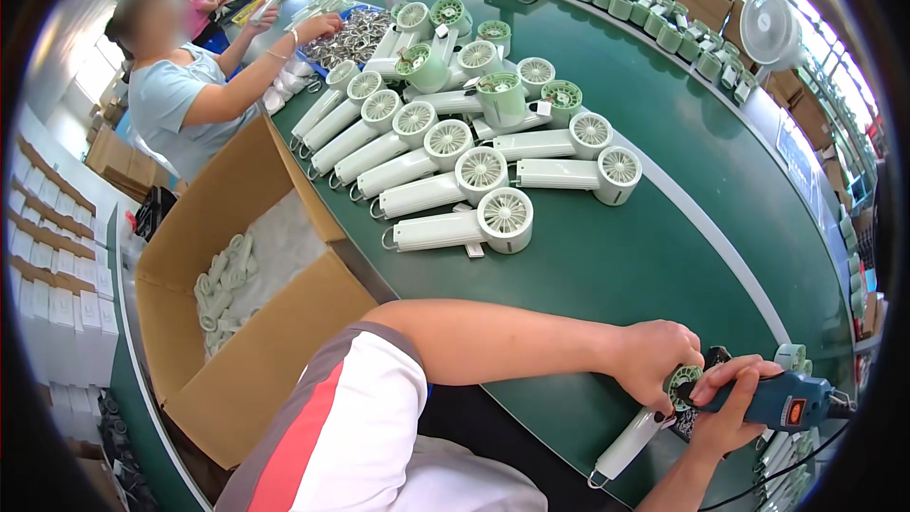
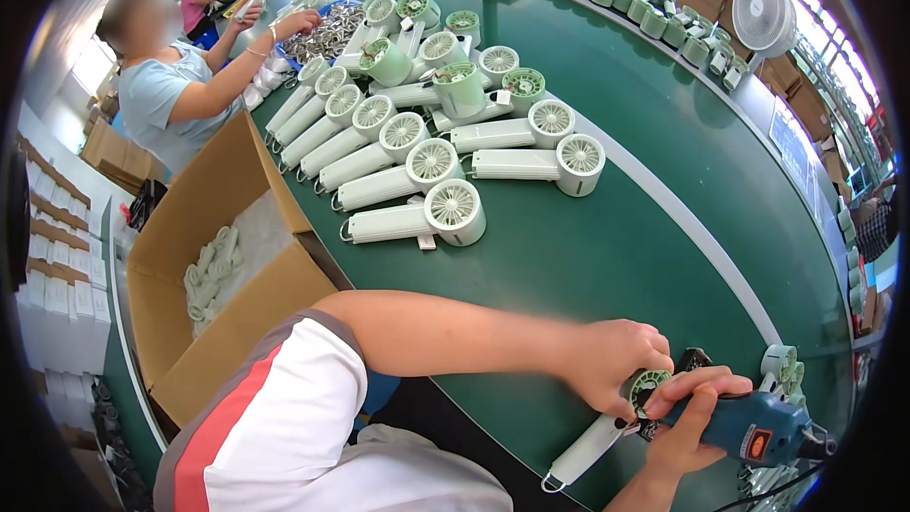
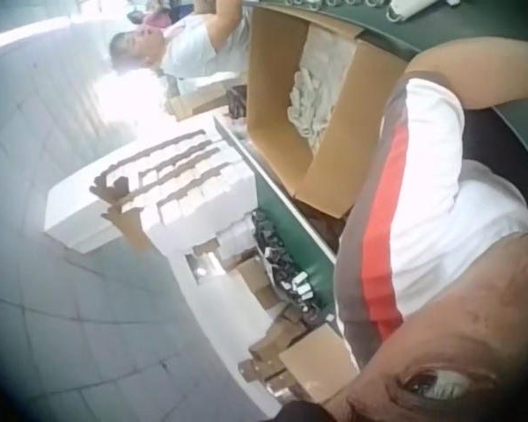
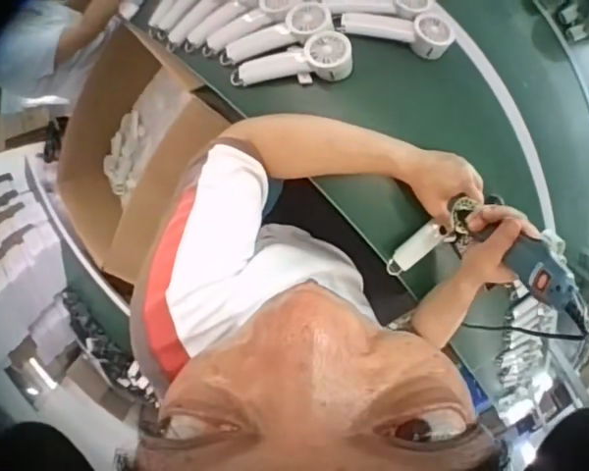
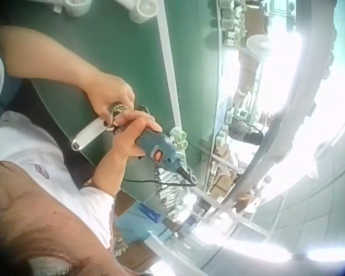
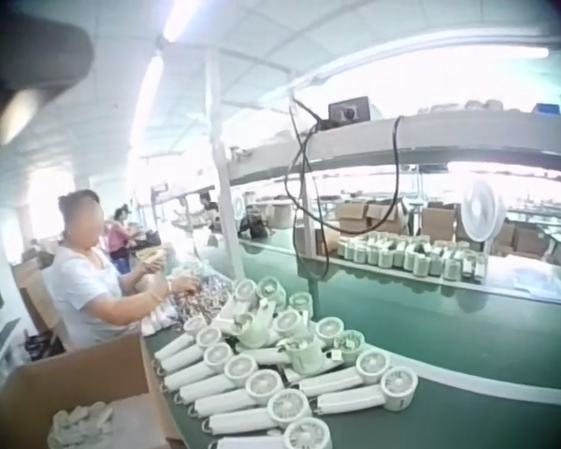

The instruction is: Assembling components of small portable fans using an electric screwdriver at a production line station.

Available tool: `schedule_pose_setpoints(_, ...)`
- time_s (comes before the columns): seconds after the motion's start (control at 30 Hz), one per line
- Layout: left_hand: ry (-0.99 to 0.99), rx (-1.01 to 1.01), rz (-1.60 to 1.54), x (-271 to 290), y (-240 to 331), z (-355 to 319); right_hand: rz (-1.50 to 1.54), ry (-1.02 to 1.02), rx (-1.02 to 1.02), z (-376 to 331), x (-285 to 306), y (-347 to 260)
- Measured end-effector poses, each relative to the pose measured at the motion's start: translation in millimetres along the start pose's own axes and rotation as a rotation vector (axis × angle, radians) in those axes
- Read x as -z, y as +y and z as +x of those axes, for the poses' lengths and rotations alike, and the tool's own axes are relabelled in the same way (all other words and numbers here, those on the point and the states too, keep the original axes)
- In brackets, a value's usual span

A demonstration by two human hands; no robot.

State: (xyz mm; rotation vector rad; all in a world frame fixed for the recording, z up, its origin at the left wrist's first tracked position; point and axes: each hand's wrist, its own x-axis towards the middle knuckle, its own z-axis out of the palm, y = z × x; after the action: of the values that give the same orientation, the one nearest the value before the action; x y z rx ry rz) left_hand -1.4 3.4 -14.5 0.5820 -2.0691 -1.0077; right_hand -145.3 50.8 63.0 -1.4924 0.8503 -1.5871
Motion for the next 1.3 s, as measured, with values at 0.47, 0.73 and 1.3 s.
schedule_pose_setpoints(0.47,0.007,-0.066,0.100,26.8,4.3,-6.5,0.255,0.048,0.090,58.1,72.0,-36.4)
schedule_pose_setpoints(0.73,-0.015,-0.005,0.016,1.1,7.7,12.8,-0.108,0.319,0.235,44.5,118.7,3.1)
schedule_pose_setpoints(1.3,-0.010,-0.015,0.044,3.0,6.5,9.6,-0.068,0.519,0.031,47.5,80.9,12.4)
